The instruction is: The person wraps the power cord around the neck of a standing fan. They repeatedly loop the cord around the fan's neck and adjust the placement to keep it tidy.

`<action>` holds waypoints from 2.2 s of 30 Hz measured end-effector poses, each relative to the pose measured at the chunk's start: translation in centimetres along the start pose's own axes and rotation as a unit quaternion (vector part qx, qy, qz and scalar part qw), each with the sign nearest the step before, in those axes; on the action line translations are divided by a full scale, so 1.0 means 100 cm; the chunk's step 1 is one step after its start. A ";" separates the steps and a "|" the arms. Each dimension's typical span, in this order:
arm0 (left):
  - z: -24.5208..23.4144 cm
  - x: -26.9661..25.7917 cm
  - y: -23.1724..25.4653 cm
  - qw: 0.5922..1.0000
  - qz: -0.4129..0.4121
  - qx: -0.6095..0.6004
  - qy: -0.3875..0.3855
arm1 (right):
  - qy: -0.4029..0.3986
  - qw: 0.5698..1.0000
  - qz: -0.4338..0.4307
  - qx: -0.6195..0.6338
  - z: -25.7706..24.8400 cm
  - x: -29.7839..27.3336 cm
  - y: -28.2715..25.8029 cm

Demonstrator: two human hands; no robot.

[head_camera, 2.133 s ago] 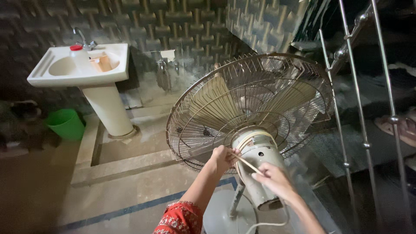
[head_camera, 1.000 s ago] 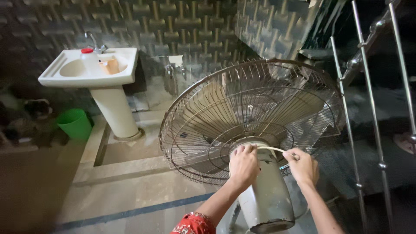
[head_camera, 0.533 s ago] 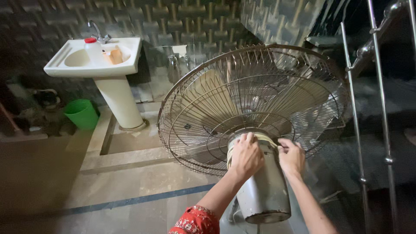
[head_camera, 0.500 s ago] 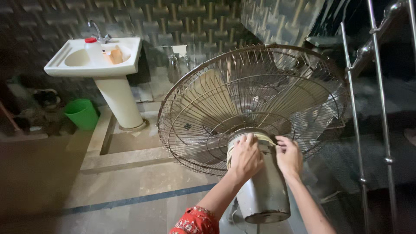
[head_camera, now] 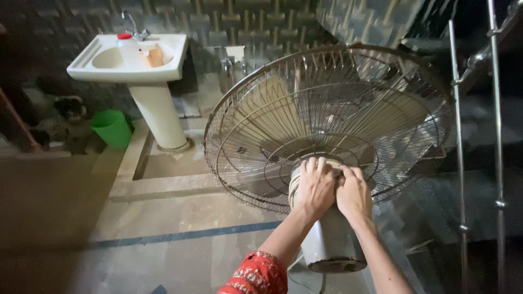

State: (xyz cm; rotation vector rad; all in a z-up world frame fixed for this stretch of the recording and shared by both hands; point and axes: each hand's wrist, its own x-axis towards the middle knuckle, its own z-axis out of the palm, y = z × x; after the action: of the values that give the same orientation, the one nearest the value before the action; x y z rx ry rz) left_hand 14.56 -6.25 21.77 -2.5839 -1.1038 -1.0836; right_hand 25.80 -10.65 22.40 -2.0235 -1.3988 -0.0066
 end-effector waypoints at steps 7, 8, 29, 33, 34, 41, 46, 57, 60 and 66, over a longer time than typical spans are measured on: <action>0.014 -0.005 -0.001 0.999 0.010 0.013 -0.035 | -0.004 0.999 0.045 0.005 0.006 -0.001 0.000; 0.015 -0.006 -0.001 0.999 0.010 0.017 -0.026 | -0.014 0.998 0.061 0.021 0.007 0.000 0.002; -0.009 -0.097 -0.027 0.970 -0.081 -0.229 -0.005 | 0.041 0.976 -0.093 -0.192 0.009 -0.042 -0.023; -0.018 -0.156 -0.051 0.981 -0.079 -0.175 -0.018 | 0.065 0.971 -0.153 -0.171 0.028 -0.089 -0.049; -0.018 -0.167 -0.057 0.984 -0.072 -0.159 -0.025 | 0.066 0.973 -0.165 -0.149 0.034 -0.105 -0.056; -0.009 -0.221 -0.084 0.993 0.014 0.070 -0.097 | 0.049 0.970 -0.228 -0.071 0.082 -0.204 -0.081; 0.002 -0.261 -0.100 0.989 0.021 0.003 -0.147 | -0.035 0.989 -0.139 0.019 0.125 -0.268 -0.054; 0.048 -0.324 -0.104 0.983 0.022 -0.024 -0.182 | -0.073 0.994 -0.024 -0.082 0.214 -0.298 0.050; 0.059 -0.330 -0.105 0.979 0.033 -0.026 -0.198 | -0.049 0.991 -0.015 -0.125 0.227 -0.293 0.068; 0.087 -0.330 -0.102 0.973 0.052 -0.034 -0.224 | -0.046 0.992 0.072 -0.088 0.250 -0.277 0.100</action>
State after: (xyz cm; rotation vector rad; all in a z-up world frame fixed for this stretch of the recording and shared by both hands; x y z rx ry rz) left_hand -3.01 -14.78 -8.03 -2.9905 -1.0027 -0.5336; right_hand 13.44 -22.66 -12.20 -2.2937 -1.3450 0.0266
